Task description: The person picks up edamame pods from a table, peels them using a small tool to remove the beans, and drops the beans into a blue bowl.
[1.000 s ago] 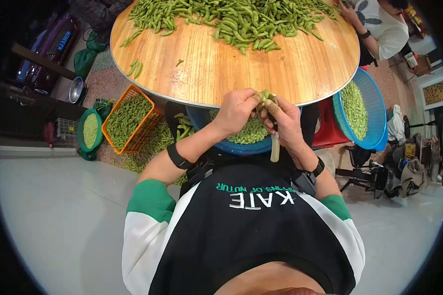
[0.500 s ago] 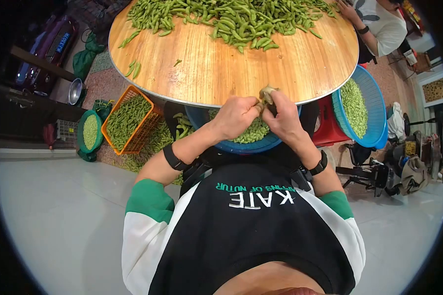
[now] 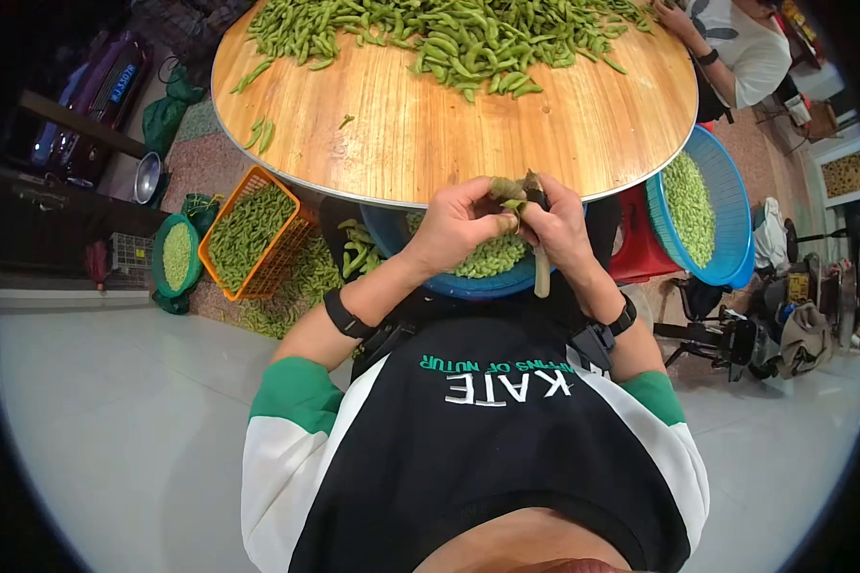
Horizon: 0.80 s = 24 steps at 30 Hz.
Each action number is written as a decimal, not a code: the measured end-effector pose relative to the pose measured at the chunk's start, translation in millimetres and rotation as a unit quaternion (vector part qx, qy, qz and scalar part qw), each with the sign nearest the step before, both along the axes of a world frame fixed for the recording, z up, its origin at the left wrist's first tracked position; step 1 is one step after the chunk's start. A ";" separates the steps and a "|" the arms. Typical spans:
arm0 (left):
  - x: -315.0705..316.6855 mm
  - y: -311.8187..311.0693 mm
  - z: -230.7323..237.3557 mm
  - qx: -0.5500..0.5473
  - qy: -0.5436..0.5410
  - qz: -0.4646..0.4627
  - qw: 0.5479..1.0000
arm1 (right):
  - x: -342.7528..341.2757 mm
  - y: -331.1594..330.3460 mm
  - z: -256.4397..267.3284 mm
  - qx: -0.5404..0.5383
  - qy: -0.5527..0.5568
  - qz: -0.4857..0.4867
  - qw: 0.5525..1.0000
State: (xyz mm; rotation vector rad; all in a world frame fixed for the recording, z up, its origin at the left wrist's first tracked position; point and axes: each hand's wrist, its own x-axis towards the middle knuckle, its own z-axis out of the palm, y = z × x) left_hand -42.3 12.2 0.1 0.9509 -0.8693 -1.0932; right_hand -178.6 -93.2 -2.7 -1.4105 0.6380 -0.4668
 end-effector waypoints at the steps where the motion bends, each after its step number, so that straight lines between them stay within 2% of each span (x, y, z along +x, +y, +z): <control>1: 3.1 0.8 -3.5 0.000 0.000 0.000 1.000 | -0.1 0.1 0.4 0.015 0.000 0.006 1.000; 3: 10.6 1.1 -11.3 0.051 -0.007 -0.033 0.998 | 0.9 5.3 6.2 0.010 0.003 0.001 1.000; 5: 11.1 -0.4 -16.0 0.033 0.034 -0.025 0.999 | 0.1 8.1 6.4 0.005 0.005 -0.006 1.000; 7: 9.4 -0.9 -7.9 0.018 0.077 -0.017 0.997 | -2.7 8.3 -2.0 -0.126 0.041 -0.006 0.991; 8: 9.0 -0.2 -3.1 0.028 0.101 0.003 0.994 | -3.9 7.7 -3.7 -0.126 0.042 -0.006 0.991; 10: 11.0 2.8 2.8 0.039 0.125 0.027 0.991 | -4.6 7.0 -4.9 -0.197 -0.026 0.035 0.980; 12: 18.4 5.4 4.6 0.105 0.125 -0.001 0.987 | -4.7 9.8 1.1 -0.191 -0.038 0.035 0.980; 14: 19.0 5.0 -5.1 0.102 0.118 -0.008 0.988 | -8.3 10.5 10.3 -0.186 -0.049 0.033 0.981; 16: 18.3 7.0 -9.2 0.101 0.112 -0.012 0.988 | -14.2 8.8 16.0 0.004 -0.011 0.104 0.994; 20: 18.5 6.6 -8.2 0.109 0.102 -0.026 0.988 | -16.1 8.6 0.2 0.062 -0.049 0.131 0.988; 24: 19.7 5.7 -10.5 0.100 0.086 -0.015 0.991 | -13.6 15.3 8.9 0.139 -0.071 0.114 0.981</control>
